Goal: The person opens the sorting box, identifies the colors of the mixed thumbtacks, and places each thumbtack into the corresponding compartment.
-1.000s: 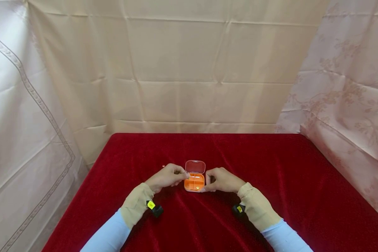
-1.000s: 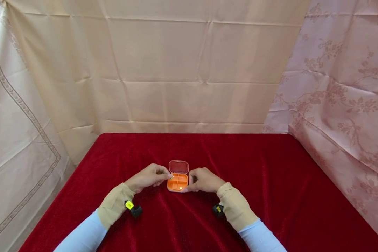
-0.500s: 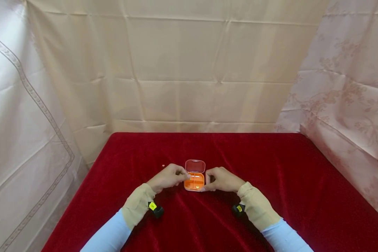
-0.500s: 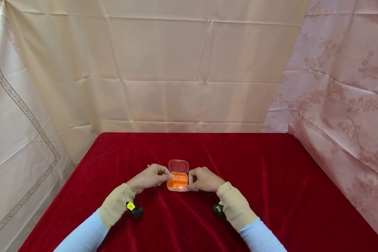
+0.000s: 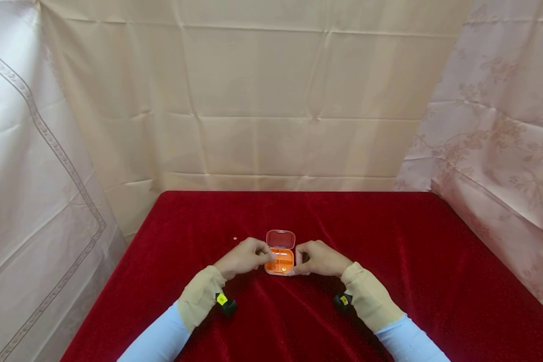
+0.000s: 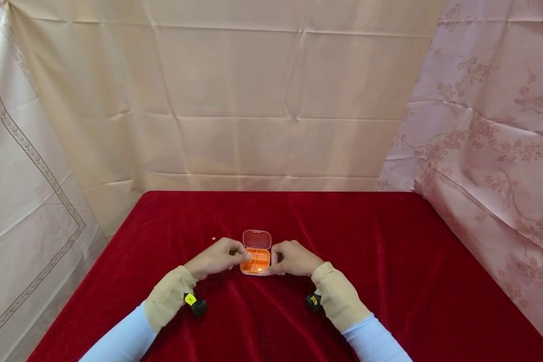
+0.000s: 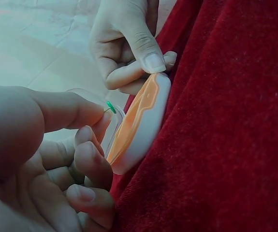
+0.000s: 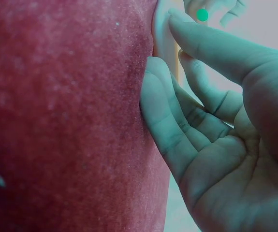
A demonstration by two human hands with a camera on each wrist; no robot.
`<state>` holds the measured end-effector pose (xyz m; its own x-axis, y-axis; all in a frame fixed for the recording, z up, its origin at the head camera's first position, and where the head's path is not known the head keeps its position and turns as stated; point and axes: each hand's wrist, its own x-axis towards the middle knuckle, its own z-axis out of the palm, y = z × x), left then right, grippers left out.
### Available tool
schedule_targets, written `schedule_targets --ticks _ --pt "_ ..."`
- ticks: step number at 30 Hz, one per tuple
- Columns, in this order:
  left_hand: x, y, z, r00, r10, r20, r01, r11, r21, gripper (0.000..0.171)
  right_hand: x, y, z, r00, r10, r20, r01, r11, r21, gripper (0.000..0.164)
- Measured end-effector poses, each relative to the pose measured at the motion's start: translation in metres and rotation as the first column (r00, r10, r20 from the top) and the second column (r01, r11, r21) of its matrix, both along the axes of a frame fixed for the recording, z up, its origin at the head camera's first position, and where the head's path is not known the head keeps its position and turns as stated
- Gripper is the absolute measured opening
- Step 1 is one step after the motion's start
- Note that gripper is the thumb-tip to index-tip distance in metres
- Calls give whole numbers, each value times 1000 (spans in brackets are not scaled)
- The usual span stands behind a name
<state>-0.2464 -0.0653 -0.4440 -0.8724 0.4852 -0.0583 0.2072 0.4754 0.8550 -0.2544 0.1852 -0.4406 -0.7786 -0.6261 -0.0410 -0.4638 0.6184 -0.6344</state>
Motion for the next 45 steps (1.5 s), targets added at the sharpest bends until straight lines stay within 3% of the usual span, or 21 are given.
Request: schedule_targets --ticks 14,35,45 --pt "4 4 -1 996 -40 -77 34 997 -75 19 4 -1 3 1000 1 9 0 1000 -17 26" --pt "6 8 -1 982 -60 -179 40 993 -114 15 3 -2 4 1000 -11 28 12 1000 -12 26" --pt "0 -4 5 991 -3 -134 -6 998 -67 9 1 -2 2 1000 -9 20 9 1000 -5 27"
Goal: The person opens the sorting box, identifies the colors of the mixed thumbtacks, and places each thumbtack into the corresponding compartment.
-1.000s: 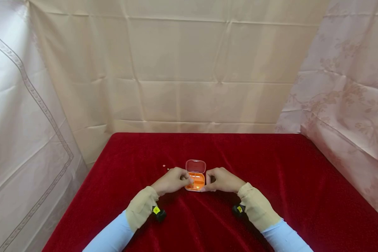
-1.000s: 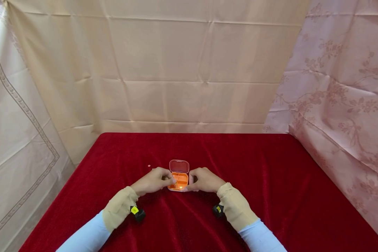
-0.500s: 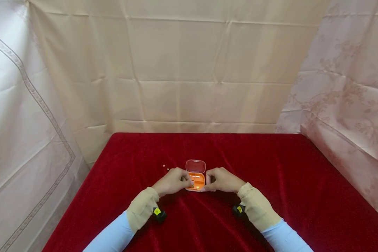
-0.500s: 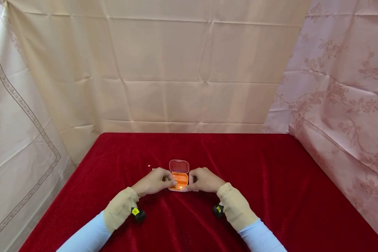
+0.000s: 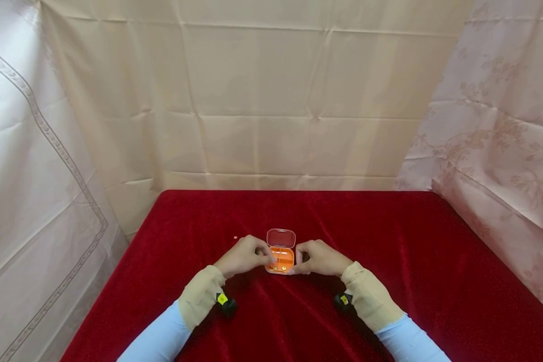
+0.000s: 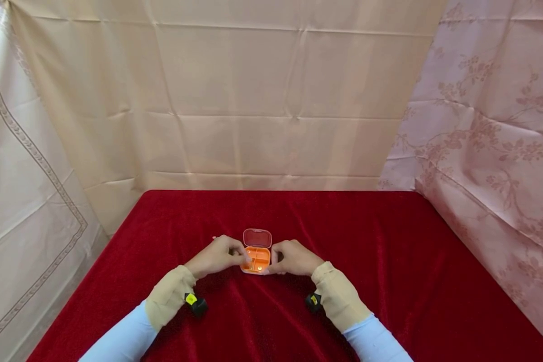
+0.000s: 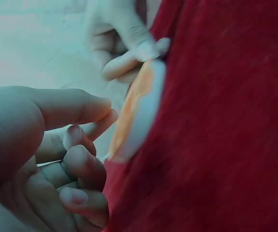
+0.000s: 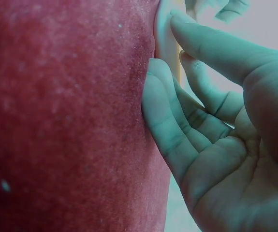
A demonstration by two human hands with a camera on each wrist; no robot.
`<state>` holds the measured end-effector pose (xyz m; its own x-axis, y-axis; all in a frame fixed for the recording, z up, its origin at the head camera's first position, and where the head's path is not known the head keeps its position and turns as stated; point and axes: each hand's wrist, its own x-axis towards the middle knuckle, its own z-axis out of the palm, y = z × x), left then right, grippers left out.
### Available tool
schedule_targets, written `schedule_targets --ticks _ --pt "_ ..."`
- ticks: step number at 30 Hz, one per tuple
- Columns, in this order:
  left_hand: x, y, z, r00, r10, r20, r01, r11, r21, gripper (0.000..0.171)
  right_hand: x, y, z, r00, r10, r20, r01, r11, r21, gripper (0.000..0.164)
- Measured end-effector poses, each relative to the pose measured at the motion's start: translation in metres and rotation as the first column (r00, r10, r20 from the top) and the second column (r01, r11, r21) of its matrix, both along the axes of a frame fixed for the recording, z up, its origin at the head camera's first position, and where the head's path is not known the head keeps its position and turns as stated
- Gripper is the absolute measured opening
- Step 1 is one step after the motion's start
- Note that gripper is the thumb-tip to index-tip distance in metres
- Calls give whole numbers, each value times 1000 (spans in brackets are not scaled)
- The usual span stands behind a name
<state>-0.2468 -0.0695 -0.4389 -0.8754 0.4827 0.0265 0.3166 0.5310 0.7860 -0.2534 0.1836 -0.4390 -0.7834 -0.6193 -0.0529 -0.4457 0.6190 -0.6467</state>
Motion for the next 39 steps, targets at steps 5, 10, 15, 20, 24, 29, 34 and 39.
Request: schedule_targets --ticks 5,10,15,20,24,29,34,39 --pt "-16 -27 1 985 167 -40 -166 986 22 15 0 0 0 1000 -11 9 11 1000 3 27" --pt "-30 -52 -3 948 314 -48 -316 947 -54 11 1 1 0 1000 -14 17 14 1000 5 27" --pt "-34 -57 -4 952 303 -45 -306 945 -113 9 1 1 2 999 -25 23 25 1000 -5 27" --pt "-32 -54 -5 954 294 -62 -300 944 -136 8 1 1 1 999 -30 34 30 1000 -6 28" --pt "-29 -54 -8 951 302 -67 -309 941 -136 8 1 0 0 999 -20 31 20 1000 -2 28" --pt "-29 -54 -11 950 304 -74 -311 943 -119 9 2 -1 -1 1000 -12 13 12 1000 6 28" --pt "-29 -54 -13 948 297 -111 -310 942 -130 8 2 0 -1 1000 -16 19 16 1000 3 28" --pt "-30 -54 -13 944 302 -134 -319 938 -137 10 3 0 0 1000 -19 18 19 1000 0 29"
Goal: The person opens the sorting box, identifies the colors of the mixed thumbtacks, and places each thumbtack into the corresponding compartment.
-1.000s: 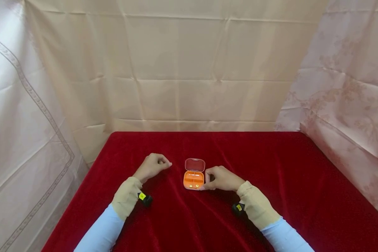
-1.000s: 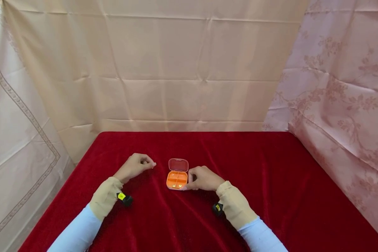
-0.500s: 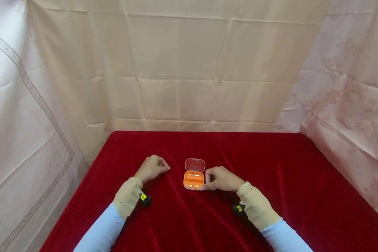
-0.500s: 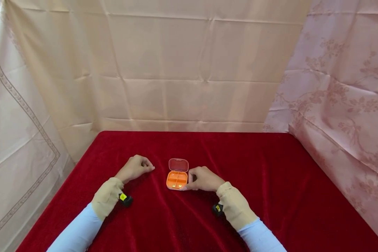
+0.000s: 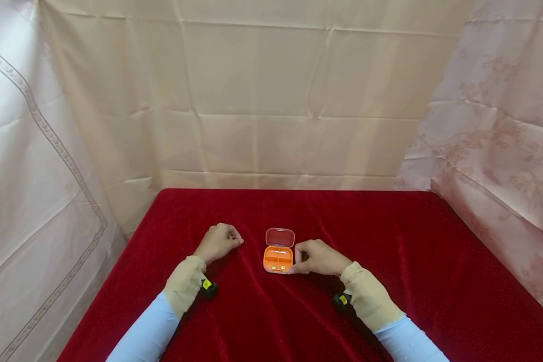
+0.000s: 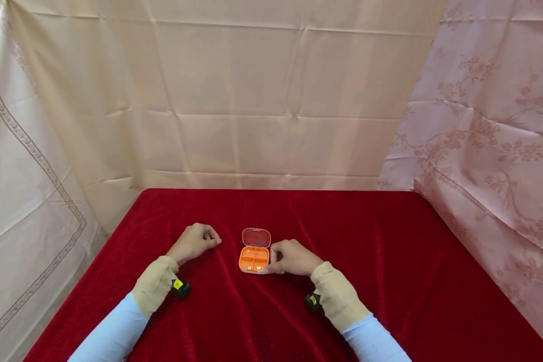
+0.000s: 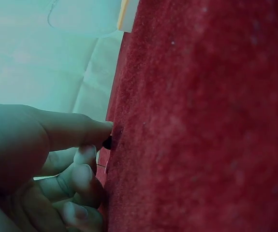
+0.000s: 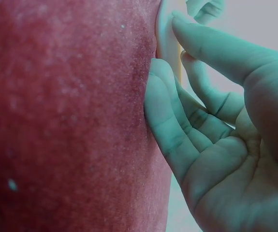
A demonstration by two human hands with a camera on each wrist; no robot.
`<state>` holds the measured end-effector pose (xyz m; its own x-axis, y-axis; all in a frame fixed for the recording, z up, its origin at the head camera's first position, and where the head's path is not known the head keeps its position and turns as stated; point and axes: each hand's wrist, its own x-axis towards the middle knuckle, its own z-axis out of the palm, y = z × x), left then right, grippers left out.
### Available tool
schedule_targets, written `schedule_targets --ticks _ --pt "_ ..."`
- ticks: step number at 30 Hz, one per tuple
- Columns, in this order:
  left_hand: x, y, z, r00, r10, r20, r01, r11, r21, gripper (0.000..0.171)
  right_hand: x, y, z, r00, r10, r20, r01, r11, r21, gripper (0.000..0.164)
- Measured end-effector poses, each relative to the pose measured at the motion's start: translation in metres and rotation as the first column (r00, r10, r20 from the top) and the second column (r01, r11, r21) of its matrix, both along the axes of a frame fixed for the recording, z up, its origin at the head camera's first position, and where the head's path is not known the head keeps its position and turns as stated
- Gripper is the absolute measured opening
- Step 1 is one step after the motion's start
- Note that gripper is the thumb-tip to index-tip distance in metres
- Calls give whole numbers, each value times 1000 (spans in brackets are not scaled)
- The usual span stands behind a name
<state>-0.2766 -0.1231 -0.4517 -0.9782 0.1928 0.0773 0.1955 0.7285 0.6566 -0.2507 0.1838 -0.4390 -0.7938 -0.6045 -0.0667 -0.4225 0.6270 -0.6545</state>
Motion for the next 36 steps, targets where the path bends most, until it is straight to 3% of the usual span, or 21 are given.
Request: schedule_targets --ticks 9,16,29,33,36 --pt "0 -4 3 999 33 20 -33 999 12 9 0 0 0 1000 -3 -1 3 1000 -2 27" --pt "-1 -3 3 1000 -3 22 2 1000 11 11 -1 0 -1 1000 -2 14 2 1000 -9 27" --pt "0 -4 2 999 18 27 -17 1000 -17 13 -1 0 -1 1000 0 10 1 1000 -16 27" --pt "-2 -5 3 998 22 54 -23 999 32 13 0 0 0 1000 1 11 -1 1000 -24 28" --pt "-4 -7 3 992 4 126 -24 988 155 16 0 0 0 1000 1 11 -1 1000 -22 28"
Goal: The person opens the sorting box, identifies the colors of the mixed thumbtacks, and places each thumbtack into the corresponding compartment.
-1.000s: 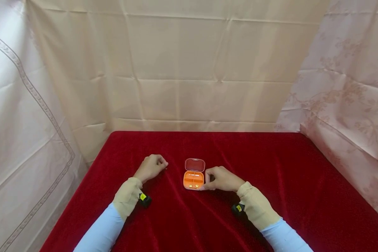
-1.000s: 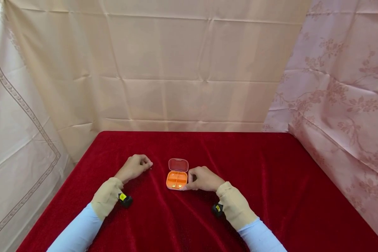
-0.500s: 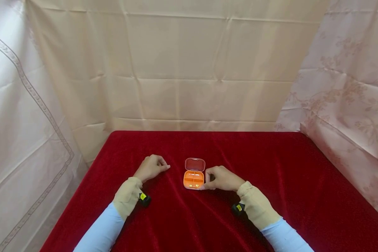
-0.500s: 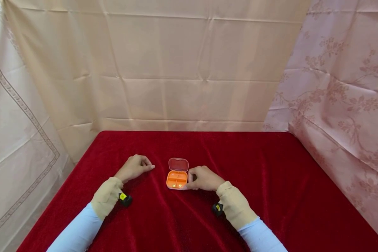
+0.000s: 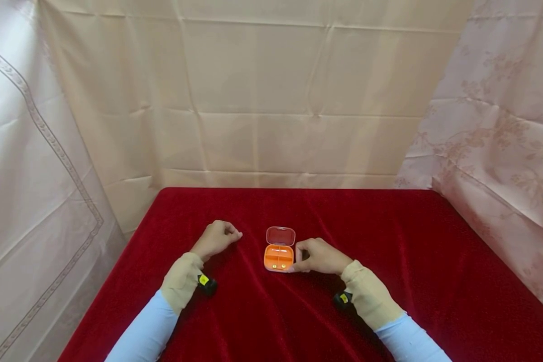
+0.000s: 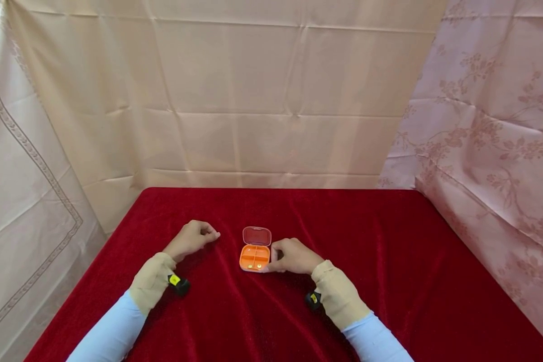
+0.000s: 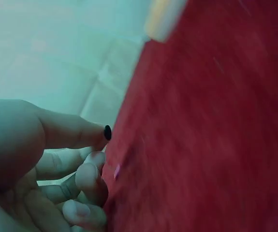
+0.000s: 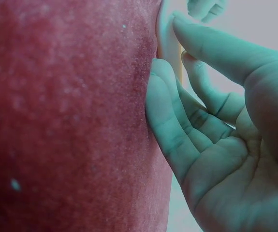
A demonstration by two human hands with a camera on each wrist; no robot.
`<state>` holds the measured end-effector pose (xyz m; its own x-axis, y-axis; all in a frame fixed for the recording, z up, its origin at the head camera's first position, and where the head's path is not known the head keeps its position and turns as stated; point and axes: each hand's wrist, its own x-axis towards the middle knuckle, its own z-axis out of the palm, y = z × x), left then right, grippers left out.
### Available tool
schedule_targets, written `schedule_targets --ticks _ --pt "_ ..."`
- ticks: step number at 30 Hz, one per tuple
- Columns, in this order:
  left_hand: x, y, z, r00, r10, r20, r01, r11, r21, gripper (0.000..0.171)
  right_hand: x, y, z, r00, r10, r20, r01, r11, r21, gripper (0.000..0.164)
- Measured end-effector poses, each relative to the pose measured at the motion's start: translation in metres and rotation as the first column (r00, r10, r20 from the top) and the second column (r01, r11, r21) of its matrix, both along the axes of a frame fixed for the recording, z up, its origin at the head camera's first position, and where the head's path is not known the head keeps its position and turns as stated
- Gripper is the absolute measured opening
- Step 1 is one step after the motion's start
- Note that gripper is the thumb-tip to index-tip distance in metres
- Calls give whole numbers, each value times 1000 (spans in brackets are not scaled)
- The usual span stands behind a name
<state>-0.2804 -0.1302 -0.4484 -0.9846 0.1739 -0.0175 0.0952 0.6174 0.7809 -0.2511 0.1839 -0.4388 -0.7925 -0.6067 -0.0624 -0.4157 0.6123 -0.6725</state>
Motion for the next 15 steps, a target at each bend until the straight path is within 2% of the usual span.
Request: schedule_targets --ticks 2,3,4,5,7,8,10,11,13,15 --pt "-2 -2 0 996 -24 80 12 988 152 22 0 0 0 1000 0 -2 0 1000 5 28" --pt "-2 -3 0 991 -46 127 12 968 251 26 0 0 0 1000 -2 -4 2 1000 10 27" --pt "-3 -4 1 982 -71 176 4 935 356 29 -1 0 -1 1000 0 -5 1 1000 12 27" --pt "-4 -5 1 970 -101 221 -12 888 459 30 -1 0 -1 1000 0 -7 0 1000 15 27" --pt "-5 -7 2 943 -160 293 -63 776 628 26 -1 0 -1 1000 1 -8 0 1000 20 26" --pt "-5 -7 3 929 -184 321 -96 719 688 22 -1 0 -2 1000 1 -8 -1 1000 19 26" --pt "-6 -8 3 909 -221 353 -141 633 761 15 -1 0 -2 1000 1 -8 -1 1000 19 26" --pt "-6 -8 3 903 -233 361 -155 607 780 15 -1 0 -2 1000 0 -6 0 1000 17 26" --pt "-7 -9 4 895 -247 373 -169 585 793 17 -1 0 -2 1000 -1 -4 1 1000 13 27" --pt "-6 -9 3 894 -253 370 -160 590 791 16 -1 0 -2 1000 -2 0 2 1000 8 27"
